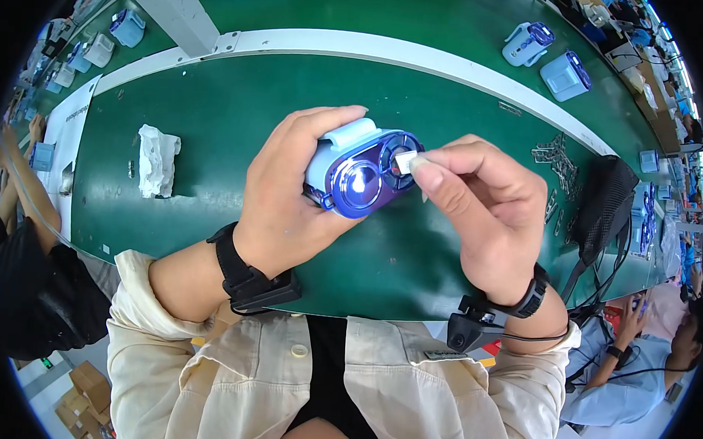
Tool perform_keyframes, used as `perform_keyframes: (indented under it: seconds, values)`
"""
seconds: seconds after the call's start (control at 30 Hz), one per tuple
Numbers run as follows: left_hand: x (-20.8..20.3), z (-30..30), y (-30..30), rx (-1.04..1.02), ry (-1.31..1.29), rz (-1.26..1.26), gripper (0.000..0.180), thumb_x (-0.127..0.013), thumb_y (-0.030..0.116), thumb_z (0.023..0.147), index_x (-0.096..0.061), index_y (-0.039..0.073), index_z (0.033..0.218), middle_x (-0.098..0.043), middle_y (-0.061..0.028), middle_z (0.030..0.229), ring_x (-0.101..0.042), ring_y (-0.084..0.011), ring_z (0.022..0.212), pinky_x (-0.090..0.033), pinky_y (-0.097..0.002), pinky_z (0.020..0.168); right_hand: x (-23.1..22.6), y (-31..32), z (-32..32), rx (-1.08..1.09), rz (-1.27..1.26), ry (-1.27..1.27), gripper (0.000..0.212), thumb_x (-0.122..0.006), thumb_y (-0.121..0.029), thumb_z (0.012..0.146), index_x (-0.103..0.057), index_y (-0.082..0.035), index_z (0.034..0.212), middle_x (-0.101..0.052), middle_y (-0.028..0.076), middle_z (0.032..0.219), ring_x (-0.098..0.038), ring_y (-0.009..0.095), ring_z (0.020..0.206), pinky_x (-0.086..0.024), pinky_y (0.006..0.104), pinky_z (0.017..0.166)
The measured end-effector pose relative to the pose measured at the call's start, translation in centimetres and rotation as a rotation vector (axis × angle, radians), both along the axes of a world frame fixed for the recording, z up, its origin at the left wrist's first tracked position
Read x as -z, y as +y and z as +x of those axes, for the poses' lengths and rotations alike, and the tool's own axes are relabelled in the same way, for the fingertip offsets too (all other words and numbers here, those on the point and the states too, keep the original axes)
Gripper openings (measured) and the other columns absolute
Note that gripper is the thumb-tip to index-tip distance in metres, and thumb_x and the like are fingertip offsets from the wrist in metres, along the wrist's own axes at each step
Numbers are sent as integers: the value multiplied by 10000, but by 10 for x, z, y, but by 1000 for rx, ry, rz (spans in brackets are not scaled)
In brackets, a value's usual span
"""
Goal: The person picks up a small fan, inserts a white component into the top opening by hand, and presses it into place. This process is repeated for several units before each is placed back onto the conveyor belt.
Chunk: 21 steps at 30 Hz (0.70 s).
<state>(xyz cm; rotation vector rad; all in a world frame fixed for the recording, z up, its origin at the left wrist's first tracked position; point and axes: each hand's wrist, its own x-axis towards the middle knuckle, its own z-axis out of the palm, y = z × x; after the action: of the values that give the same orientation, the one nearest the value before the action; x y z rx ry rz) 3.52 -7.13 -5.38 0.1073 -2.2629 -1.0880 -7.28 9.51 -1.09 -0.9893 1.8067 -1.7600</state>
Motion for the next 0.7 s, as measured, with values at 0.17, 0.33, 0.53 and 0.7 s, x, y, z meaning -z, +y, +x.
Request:
perform_keyframes:
  seconds: [0.17, 0.33, 0.53, 0.7]
  values:
    - [4, -1, -1, -31, 60, -125, 695, -874, 86, 643, -536, 46, 1248, -590, -143, 1158, -622, -245, 1013, -512, -318, 846, 3, -3, 1, -13, -33, -82, 71, -646, 20, 891, -683, 43, 946, -644, 54, 855, -554, 81, 746, -415, 199, 655]
    - [4, -2, -1, -50, 48, -157, 700, -874, 85, 641, -530, 39, 1249, -576, -151, 1176, -609, -253, 1040, -505, -325, 863, 1, -5, 0, 41, 55, 110, 97, -673, 25, 858, -691, 37, 953, -648, 85, 827, -564, 111, 691, -425, 220, 610]
    - [2, -2, 1, -68, 65, -153, 690, -867, 78, 650, -529, 30, 1249, -575, -152, 1172, -606, -258, 1049, -502, -329, 876, 13, -10, -6, 176, -44, 1049, 187, -705, 35, 775, -687, 53, 961, -638, 118, 782, -571, 194, 614, -427, 282, 551]
    - [2, 0, 1, -98, 48, -197, 656, -845, 55, 664, -537, 24, 1242, -575, -161, 1178, -616, -262, 1034, -509, -321, 866, 16, -12, 7, 242, 36, 1180, 241, -718, 25, 728, -680, 74, 961, -634, 115, 765, -577, 231, 597, -404, 316, 526]
